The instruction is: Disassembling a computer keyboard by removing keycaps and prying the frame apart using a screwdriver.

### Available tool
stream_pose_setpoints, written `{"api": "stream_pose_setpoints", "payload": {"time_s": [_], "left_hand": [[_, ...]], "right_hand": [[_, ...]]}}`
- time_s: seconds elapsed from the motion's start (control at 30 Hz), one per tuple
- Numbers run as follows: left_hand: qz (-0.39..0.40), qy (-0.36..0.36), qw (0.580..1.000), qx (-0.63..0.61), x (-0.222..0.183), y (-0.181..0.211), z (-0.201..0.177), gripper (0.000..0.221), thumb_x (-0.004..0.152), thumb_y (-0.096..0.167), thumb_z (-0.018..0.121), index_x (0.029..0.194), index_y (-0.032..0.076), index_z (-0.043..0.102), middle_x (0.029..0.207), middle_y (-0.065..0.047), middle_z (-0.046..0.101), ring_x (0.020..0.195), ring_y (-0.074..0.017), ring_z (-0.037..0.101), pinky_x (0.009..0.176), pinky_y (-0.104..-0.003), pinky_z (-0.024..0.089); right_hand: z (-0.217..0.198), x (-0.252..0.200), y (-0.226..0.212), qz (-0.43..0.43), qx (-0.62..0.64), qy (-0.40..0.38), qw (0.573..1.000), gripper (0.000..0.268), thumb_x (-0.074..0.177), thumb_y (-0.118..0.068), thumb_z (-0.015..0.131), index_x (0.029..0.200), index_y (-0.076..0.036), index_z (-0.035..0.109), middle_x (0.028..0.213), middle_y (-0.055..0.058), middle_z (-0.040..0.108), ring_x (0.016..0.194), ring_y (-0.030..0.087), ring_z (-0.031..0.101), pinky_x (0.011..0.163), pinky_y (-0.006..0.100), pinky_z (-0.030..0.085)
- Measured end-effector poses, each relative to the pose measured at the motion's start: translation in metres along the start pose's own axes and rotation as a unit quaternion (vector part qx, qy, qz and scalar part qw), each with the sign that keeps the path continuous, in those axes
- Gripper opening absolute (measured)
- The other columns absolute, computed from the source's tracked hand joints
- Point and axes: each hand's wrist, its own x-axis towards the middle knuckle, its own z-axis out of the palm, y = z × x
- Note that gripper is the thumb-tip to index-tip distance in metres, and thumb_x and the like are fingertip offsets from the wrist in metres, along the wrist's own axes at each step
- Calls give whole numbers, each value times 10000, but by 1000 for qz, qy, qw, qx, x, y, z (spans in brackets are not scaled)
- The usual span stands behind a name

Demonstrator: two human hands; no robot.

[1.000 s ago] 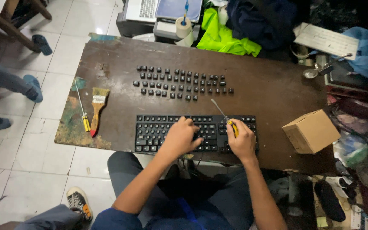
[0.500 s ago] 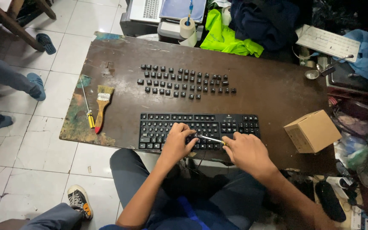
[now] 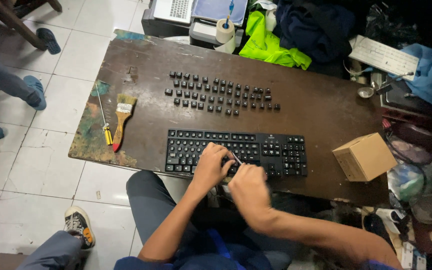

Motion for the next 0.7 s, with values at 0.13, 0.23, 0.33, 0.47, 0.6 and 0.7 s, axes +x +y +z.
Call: {"api": "stream_pose_setpoints", "payload": {"time_s": [0.13, 0.23, 0.33, 0.47, 0.6, 0.7], "left_hand": [[-56, 51, 992, -102, 2, -2, -8, 101, 897, 193, 865, 957, 172, 786, 871, -11, 766, 886, -245, 708, 838, -361, 584], [-74, 130, 975, -166, 8, 1, -11, 137, 871, 274, 911, 960, 241, 813, 757, 17, 762, 715, -216, 728, 688, -341, 588], [-87, 99, 964, -233, 22, 17, -12, 148, 901, 230, 887, 1040, 202, 844, 783, -55, 803, 648, -181, 730, 619, -293, 567], [-120, -3, 925, -361, 38, 28, 3, 275, 827, 192, 921, 1075, 124, 825, 817, -59, 836, 669, -80, 694, 664, -263, 565], [-184, -37, 870, -457, 43, 16, 19, 262, 827, 78, 872, 1083, 81, 819, 834, -49, 840, 753, -16, 718, 740, -211, 582], [-209, -17, 872, -443, 41, 30, 5, 237, 804, 81, 898, 1031, 55, 834, 773, -68, 823, 717, -39, 707, 694, -217, 575]], "right_hand": [[57, 0, 68, -11, 239, -59, 969, 176, 1031, -193, 626, 1131, -142, 762, 885, 86, 745, 748, 247, 725, 695, 423, 509], [99, 3, 90, 57, 376, -52, 923, 267, 1074, -292, 590, 1276, -166, 711, 947, 107, 772, 793, 240, 768, 771, 374, 584], [137, 8, 73, 154, 687, 82, 705, 268, 1022, -200, 658, 1253, -74, 707, 884, 214, 757, 790, 391, 740, 702, 470, 544], [113, 23, 68, 100, 708, 215, 665, 339, 850, -133, 871, 1175, -100, 783, 905, 144, 783, 806, 358, 754, 714, 425, 576], [116, 28, 70, 62, 706, 233, 666, 314, 796, -33, 876, 1098, -102, 823, 914, 117, 778, 825, 318, 756, 710, 390, 601], [118, 30, 60, 76, 692, 284, 659, 314, 804, -38, 893, 1104, -100, 821, 931, 106, 788, 828, 336, 777, 681, 378, 627]]}}
